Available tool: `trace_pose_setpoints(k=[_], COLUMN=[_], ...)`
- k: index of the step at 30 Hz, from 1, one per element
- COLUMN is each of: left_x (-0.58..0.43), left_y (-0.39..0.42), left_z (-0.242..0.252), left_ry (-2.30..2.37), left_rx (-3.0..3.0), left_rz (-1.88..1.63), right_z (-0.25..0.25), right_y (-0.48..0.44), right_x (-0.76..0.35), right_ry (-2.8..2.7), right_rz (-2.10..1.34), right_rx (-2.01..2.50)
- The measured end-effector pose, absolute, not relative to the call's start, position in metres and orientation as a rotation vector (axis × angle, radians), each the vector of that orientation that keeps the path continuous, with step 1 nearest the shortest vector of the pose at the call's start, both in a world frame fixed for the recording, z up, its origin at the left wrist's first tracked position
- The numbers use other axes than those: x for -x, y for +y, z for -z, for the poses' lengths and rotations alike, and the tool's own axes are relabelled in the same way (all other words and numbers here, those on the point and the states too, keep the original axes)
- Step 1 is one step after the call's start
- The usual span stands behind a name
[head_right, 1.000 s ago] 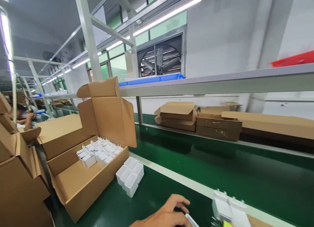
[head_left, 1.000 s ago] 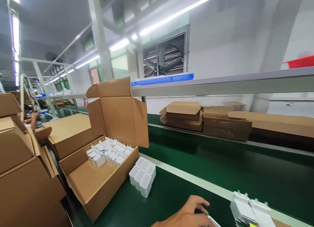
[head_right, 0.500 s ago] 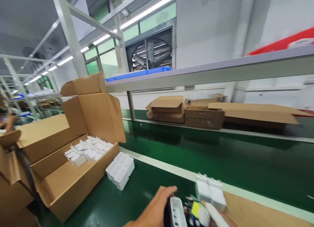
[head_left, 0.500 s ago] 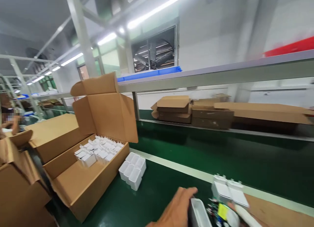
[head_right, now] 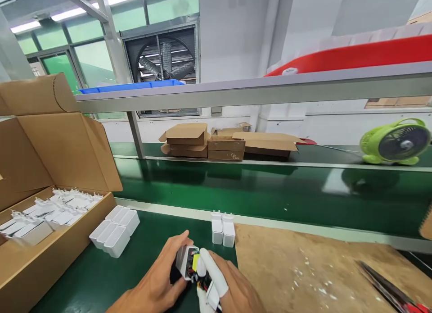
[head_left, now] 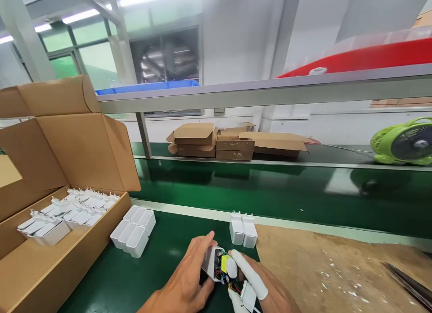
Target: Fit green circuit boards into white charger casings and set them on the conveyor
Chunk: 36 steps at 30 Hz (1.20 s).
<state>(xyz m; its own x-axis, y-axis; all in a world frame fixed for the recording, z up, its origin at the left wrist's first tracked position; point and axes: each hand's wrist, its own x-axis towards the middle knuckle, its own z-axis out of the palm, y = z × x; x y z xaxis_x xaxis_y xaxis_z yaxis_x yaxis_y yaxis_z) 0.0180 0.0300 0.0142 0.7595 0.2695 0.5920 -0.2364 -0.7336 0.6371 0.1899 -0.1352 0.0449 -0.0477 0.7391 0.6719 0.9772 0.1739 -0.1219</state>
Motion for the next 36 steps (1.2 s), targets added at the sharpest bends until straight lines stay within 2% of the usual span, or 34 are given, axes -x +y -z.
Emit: trace_pose_setpoints(k=[9, 16, 36], left_x=[-0.017, -0.015, -0.016], left_y=[0.029, 0.028, 0.029], left_z=[-0.008, -0.006, -0.009], left_ry=[0.047, 0.062, 0.079], left_rx=[-2.224, -2.238, -2.219], left_rz=[-0.833, -0.826, -0.821], right_z=[-0.045, -0.023, -0.024], right_y=[-0.143, -0.140, -0.139], right_x=[-0.187, -0.193, -0.194], right_ry=[-1.903, -1.829, -1.789], right_rz=[0.491, 0.401, 0.329], right_rx=[1.722, 1.624, 1.652])
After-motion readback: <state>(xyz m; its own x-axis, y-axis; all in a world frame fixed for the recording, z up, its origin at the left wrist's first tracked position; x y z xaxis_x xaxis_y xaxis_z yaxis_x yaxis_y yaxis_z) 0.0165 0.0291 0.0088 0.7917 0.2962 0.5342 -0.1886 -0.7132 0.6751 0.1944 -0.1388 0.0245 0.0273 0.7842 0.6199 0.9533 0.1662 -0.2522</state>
